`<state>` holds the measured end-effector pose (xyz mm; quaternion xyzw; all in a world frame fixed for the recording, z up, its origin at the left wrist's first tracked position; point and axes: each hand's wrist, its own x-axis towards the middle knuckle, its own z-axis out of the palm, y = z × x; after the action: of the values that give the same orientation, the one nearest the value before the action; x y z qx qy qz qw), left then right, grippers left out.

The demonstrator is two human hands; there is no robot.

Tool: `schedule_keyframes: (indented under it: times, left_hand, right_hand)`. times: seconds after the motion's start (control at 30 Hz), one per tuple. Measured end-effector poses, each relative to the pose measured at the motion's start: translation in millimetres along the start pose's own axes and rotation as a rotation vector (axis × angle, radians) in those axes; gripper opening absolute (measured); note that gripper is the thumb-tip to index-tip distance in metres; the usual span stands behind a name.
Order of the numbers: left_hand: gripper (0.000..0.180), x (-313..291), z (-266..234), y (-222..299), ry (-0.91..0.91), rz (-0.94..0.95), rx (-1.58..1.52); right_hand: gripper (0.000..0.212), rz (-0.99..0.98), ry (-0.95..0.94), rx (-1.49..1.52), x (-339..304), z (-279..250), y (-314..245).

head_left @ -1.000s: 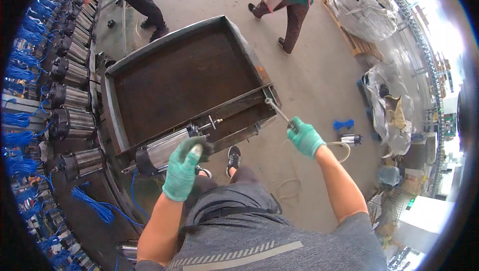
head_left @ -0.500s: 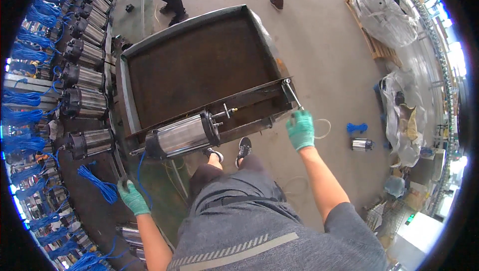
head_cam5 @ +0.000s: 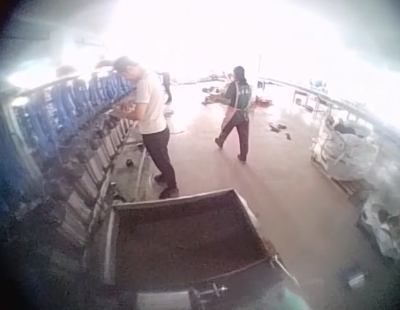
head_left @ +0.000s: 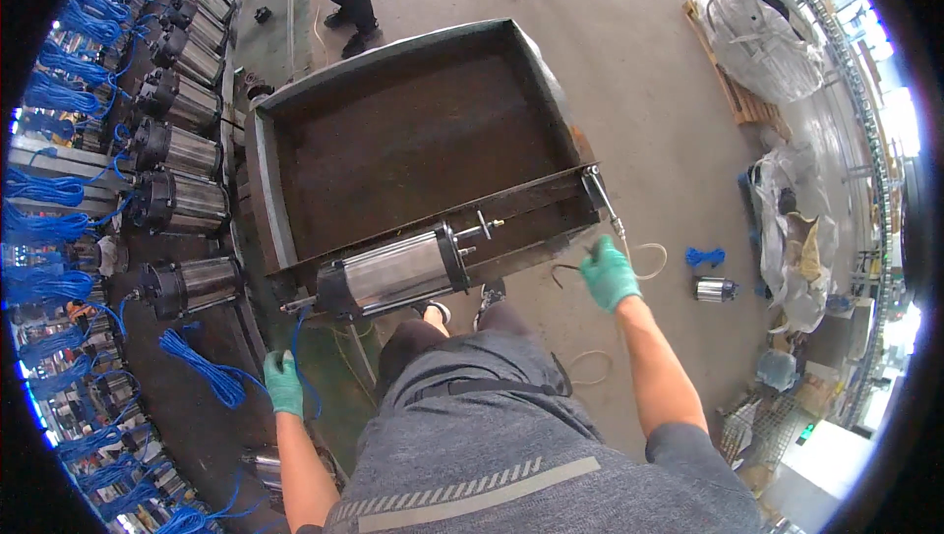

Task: The person picks up a cylindrical submersible pump from an assembly line, dunks it into a water-filled tank for testing, and then returns it to the line while coiling its blue power cable.

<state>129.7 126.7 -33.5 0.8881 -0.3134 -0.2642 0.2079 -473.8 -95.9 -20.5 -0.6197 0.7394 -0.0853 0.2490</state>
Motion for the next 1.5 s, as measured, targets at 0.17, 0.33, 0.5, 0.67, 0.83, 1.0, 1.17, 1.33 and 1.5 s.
schedule_keyframes:
  times: [0.17, 0.33, 0.5, 0.67, 0.83, 1.0, 1.17, 1.33, 1.5]
  left_hand:
    - [0.053, 5, 6, -54, -0.008, 0.027, -0.046]
    - [0.036, 13, 3, -28, -0.258, -0.030, -0.100]
    - [0.026, -13, -29, 58, -0.283, -0.405, -0.587]
    - [0.031, -28, -49, 112, -0.454, -0.032, -0.329]
    - [0.031, -23, -38, 152, -0.470, 0.311, -0.121]
    - [0.027, -5, -37, 166, -0.487, 0.258, -0.290]
    - [0.027, -3, -43, 166, -0.567, 0.082, -0.392]
    - [0.027, -6, -39, 159, -0.527, 0.158, -0.384]
    - [0.028, -3, -30, 147, -0.502, 0.161, -0.414]
  right_hand:
    - [0.014, 0.160, 0.150, 0.511, -9, -101, -65]
    - [0.015, -0.017, 0.390, 0.537, 43, -68, -67]
    - [0.031, 0.040, 0.380, 0.721, 55, -30, -110]
    - [0.027, -0.146, 0.209, 0.740, 47, -18, -116]
    - [0.020, -0.331, 0.151, -0.203, 32, -63, -151]
    - [0.019, -0.756, 0.175, -0.571, 49, -73, -164]
    - [0.025, -0.436, -0.421, -0.583, 45, -64, -192]
    - [0.023, -0.410, -0.425, -0.313, 41, -66, -174]
    - [0.024, 0.037, -0.685, 0.271, 24, -61, -189]
